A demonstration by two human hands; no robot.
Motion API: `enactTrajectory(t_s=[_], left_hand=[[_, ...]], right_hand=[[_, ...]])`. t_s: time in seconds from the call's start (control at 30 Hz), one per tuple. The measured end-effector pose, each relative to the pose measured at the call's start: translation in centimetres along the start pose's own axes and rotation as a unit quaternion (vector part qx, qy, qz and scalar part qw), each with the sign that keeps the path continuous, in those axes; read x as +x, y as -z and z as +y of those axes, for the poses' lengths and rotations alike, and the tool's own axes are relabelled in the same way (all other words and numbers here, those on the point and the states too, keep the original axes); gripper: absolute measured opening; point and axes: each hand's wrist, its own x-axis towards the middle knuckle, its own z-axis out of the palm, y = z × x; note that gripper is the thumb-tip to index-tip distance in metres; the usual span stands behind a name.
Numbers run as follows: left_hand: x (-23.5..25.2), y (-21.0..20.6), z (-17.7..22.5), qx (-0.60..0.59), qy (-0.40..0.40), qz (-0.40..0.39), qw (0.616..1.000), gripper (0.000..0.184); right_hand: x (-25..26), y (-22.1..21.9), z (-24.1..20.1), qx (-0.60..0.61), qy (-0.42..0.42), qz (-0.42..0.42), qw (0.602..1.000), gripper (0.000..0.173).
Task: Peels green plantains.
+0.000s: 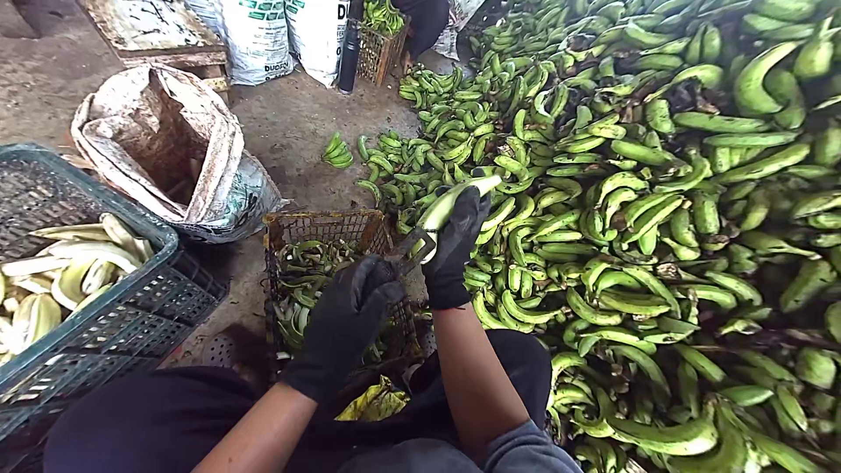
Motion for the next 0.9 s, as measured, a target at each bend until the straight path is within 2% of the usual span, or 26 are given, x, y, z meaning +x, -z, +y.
enactTrajectory(t_s=[0.1, 0.2, 0.27, 0.3, 0.37, 0.43, 0.5, 0.57, 0.67, 0.73, 0.8, 0.9], left_hand=[[1.9, 1.2, -0.8, 0.063, 0.006, 0.032, 0.997, 0.058], [3.4, 2.2, -2.1, 0.113, 0.025, 0.051, 0.992, 0.057], [3.7, 2.5, -2.8, 0.119, 0.030, 0.053, 0.991, 0.058], [4.0, 2.7, -3.3, 0.115, 0.030, 0.058, 0.991, 0.055], [4.6, 3.0, -4.1, 0.096, 0.028, 0.069, 0.993, 0.051], [5.2, 3.4, -5.1, 0.067, 0.032, 0.080, 0.994, 0.056], [5.1, 3.6, -4.9, 0.067, 0.041, 0.078, 0.994, 0.059], [4.3, 3.2, -3.6, 0.078, 0.035, 0.066, 0.994, 0.059], [2.9, 1.5, -2.2, 0.092, -0.020, 0.044, 0.995, 0.061], [2.0, 0.6, -1.7, 0.115, -0.061, 0.064, 0.989, 0.063], [1.6, 0.0, -1.7, 0.150, -0.106, 0.111, 0.977, 0.062], [1.3, -0.4, -2.0, 0.192, -0.163, 0.179, 0.951, 0.062]], right_hand=[[-1.0, 1.2, 1.8, 0.068, -0.075, -0.196, 0.975, 0.045], [-1.2, 1.4, 2.9, 0.215, -0.247, -0.342, 0.881, 0.034], [-1.1, 1.8, 3.5, 0.257, -0.317, -0.407, 0.818, 0.037], [-1.2, 2.1, 3.7, 0.250, -0.334, -0.434, 0.798, 0.038], [-1.5, 2.5, 3.6, 0.203, -0.334, -0.474, 0.789, 0.039], [-1.8, 2.9, 2.6, 0.137, -0.302, -0.481, 0.812, 0.045], [-1.8, 2.7, 2.1, 0.102, -0.269, -0.447, 0.847, 0.048], [-1.3, 2.6, 2.0, 0.095, -0.235, -0.379, 0.890, 0.051], [-0.7, 1.5, 1.7, 0.156, -0.214, -0.250, 0.931, 0.048], [0.2, 0.0, 1.1, 0.258, -0.218, -0.145, 0.930, 0.042], [1.3, -1.6, 0.4, 0.350, -0.218, -0.035, 0.910, 0.033], [1.8, -2.8, -0.3, 0.358, -0.184, 0.072, 0.913, 0.031]])
